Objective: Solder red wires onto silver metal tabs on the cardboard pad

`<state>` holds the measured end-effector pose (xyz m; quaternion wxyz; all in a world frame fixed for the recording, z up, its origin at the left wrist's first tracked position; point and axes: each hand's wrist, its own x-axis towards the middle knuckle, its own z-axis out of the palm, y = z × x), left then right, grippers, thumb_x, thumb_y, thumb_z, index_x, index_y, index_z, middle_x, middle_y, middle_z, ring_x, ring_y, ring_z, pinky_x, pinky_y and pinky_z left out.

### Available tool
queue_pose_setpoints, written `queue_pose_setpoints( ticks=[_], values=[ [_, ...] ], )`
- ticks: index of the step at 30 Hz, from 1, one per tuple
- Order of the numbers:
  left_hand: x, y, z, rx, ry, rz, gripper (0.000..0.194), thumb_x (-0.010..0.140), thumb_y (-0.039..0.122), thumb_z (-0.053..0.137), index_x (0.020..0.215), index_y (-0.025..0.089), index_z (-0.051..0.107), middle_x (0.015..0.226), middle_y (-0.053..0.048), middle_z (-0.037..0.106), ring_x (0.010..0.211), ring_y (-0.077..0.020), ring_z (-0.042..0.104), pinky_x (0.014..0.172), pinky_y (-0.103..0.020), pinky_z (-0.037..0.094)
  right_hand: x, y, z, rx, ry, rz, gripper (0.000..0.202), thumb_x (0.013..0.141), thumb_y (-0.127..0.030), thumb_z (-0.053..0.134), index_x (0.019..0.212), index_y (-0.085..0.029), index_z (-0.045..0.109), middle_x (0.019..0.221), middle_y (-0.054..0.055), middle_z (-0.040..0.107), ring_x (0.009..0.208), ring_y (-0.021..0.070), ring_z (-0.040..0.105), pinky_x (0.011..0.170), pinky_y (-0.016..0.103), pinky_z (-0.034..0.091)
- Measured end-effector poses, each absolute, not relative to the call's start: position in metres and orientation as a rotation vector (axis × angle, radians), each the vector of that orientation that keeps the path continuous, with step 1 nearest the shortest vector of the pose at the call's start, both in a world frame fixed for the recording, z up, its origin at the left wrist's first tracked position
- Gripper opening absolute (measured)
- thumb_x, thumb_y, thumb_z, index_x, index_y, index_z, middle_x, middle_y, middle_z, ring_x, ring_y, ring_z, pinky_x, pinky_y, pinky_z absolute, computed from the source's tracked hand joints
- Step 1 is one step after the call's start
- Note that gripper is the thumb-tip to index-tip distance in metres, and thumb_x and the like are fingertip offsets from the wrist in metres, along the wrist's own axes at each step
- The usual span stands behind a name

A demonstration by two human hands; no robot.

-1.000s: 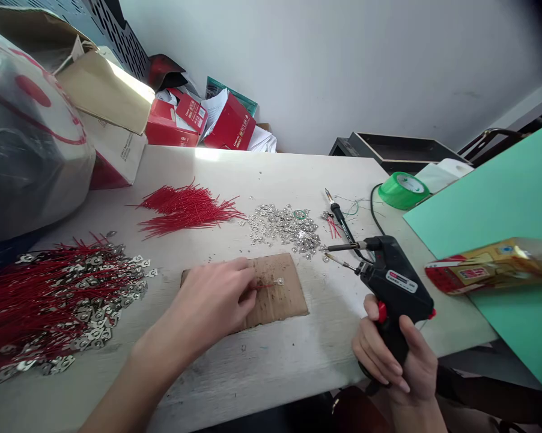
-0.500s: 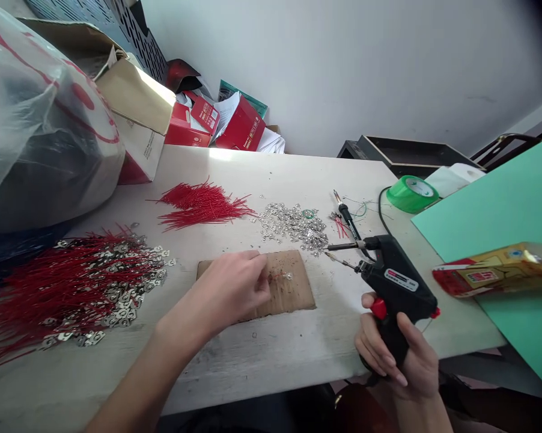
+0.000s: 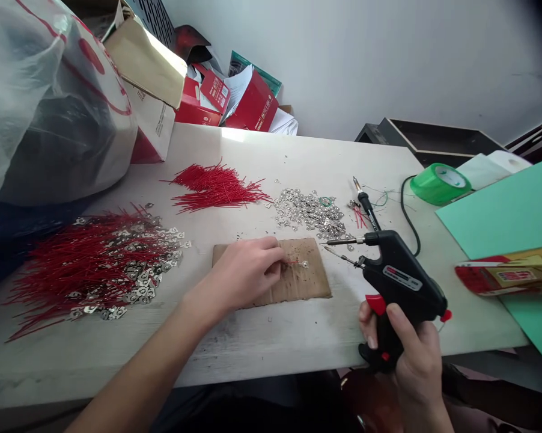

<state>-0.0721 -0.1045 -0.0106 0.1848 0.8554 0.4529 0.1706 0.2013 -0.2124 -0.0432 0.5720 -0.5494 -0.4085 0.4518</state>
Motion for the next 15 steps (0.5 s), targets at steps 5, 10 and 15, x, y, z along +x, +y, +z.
queue_pose_setpoints(
  ticks=[5, 10, 15],
  values=[
    [-0.07, -0.104, -0.017, 2.433, 1.257, 0.514, 0.026, 0.098, 0.014, 0.058, 0.104, 0.023, 0.082, 0.101, -0.003, 0.075, 0.083, -0.0166, 0.069, 0.071, -0.029, 0.047, 0.198, -0.213, -0.041, -1.303, -0.948, 1.037, 0.032, 0.104, -0.041, 0.061, 0.089, -0.018, 0.077, 0.063, 0.006, 0.066, 0.05, 0.0141, 0.054, 0.054, 0.031, 0.041],
    [-0.068, -0.107, -0.02, 2.443, 1.26, 0.516, 0.028, 0.1, 0.014, 0.055, 0.104, 0.022, 0.082, 0.1, -0.004, 0.074, 0.083, -0.0166, 0.069, 0.074, -0.03, 0.049, 0.197, -0.213, -0.041, -1.291, -0.945, 1.011, 0.032, 0.104, -0.038, 0.06, 0.084, -0.019, 0.077, 0.059, 0.006, 0.064, 0.053, 0.0165, 0.056, 0.056, 0.032, 0.043],
    [-0.067, -0.108, -0.024, 2.429, 1.259, 0.557, 0.027, 0.1, 0.015, 0.056, 0.104, 0.022, 0.082, 0.1, -0.004, 0.075, 0.082, -0.0158, 0.07, 0.073, -0.028, 0.05, 0.198, -0.213, -0.038, -1.314, -0.968, 1.048, 0.034, 0.104, -0.039, 0.059, 0.084, -0.019, 0.077, 0.06, 0.007, 0.065, 0.052, 0.0158, 0.056, 0.056, 0.032, 0.041]
  ],
)
